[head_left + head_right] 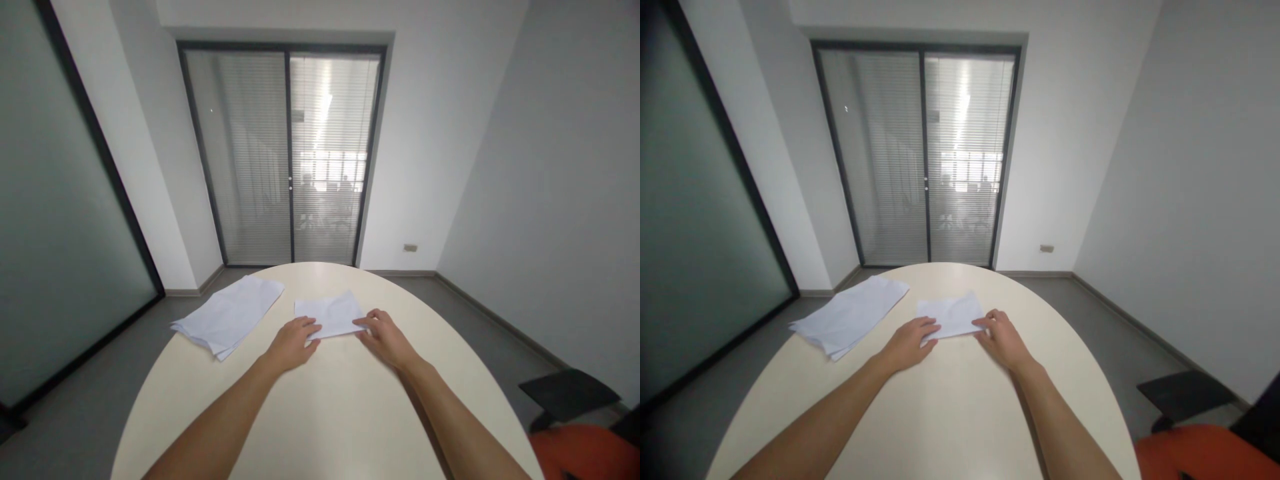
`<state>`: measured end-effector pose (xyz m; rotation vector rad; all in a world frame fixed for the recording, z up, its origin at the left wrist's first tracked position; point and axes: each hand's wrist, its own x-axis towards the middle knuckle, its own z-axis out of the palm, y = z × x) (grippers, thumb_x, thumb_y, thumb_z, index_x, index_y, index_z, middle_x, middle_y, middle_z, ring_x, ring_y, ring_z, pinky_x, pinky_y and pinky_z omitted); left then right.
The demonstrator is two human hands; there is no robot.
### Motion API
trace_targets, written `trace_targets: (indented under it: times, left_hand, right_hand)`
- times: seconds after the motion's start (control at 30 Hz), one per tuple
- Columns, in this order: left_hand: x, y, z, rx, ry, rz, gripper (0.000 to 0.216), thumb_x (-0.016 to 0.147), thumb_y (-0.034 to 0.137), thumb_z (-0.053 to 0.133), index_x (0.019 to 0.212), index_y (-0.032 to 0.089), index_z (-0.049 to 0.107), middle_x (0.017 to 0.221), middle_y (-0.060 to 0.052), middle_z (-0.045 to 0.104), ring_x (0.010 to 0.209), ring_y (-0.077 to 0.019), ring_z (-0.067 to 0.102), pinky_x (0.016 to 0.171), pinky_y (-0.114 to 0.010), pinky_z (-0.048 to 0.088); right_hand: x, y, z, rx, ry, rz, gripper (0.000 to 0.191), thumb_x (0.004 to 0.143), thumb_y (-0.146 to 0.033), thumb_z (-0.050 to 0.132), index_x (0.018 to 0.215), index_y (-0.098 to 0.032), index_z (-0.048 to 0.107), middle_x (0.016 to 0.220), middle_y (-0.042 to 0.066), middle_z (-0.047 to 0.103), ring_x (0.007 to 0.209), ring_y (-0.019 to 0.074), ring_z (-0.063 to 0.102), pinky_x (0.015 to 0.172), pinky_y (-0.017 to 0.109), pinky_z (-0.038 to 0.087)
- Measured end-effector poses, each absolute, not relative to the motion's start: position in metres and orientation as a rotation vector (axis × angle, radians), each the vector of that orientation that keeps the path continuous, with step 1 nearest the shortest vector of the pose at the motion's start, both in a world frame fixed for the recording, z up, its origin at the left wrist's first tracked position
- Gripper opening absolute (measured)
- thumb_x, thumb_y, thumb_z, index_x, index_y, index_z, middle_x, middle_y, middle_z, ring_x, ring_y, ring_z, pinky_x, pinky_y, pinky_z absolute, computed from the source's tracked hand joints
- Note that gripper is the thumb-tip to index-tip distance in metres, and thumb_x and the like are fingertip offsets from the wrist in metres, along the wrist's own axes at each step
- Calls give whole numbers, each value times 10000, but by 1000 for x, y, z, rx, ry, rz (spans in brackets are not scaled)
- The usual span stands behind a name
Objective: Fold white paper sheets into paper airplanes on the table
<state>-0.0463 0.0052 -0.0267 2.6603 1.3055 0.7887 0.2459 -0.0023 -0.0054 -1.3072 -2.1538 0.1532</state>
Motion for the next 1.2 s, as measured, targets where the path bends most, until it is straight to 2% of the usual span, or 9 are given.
trace_targets:
  times: [0.27,0.4,0.57,0.7,0.87,0.93,1.1,1.2]
  left_hand:
    - [-43,3,-14,2700,1286,805,270,973,231,483,1146,229,690,1140,-62,723,1056,-212,652,978,-362,477]
    - [-40,0,-8,2748,1321,775,256,984,224,466,1091,217,698,1069,-70,734,1006,-217,662,942,-363,487]
    - [-38,-1,-8,2768,1274,854,310,949,258,555,1249,242,630,1252,-67,674,1156,-219,600,1016,-375,462]
    - [-38,2,-11,2722,1306,868,246,978,225,492,1128,234,687,1129,-63,725,1062,-204,650,983,-367,485]
    - [-35,-2,-8,2706,1286,843,233,972,223,494,1079,241,700,1029,-69,744,1007,-205,671,935,-349,509]
    - [-34,-3,-7,2724,1244,845,234,970,221,496,1086,244,698,1038,-69,743,1011,-203,671,930,-346,513]
    - [-36,-3,-8,2824,1132,815,252,965,188,504,1108,262,698,1160,-52,721,1056,-194,665,949,-348,511]
    - [-37,-2,-11,2826,1123,789,253,961,188,516,1108,281,700,1137,-39,728,1048,-194,667,937,-340,510]
  right_hand:
    - [249,6,-7,-1182,-2129,-39,193,923,-323,588,967,-284,773,1301,95,587,1218,304,503,1031,506,430]
    - [248,8,-7,-1146,-2130,-34,197,934,-324,565,958,-277,755,1228,88,659,1183,292,544,1009,510,449]
    - [246,10,-5,-1050,-2135,53,207,950,-329,537,977,-266,732,1082,80,733,1126,269,606,1000,479,460]
    - [244,7,-2,-1057,-2170,24,196,948,-333,541,964,-252,719,1042,75,742,1074,257,632,988,460,449]
    - [230,-2,5,-1070,-2317,-82,183,935,-333,581,1039,-277,721,1065,66,742,1083,246,632,1088,492,323]
    - [222,-5,6,-1033,-2389,-82,193,949,-313,560,1047,-288,724,1042,56,748,1055,229,641,1065,459,348]
    - [217,-6,4,-1028,-2414,-20,222,955,-256,520,988,-256,740,1017,61,746,976,213,657,889,354,475]
    - [220,-7,6,-1083,-2436,23,251,950,-222,493,989,-261,737,1028,52,743,970,203,659,851,326,500]
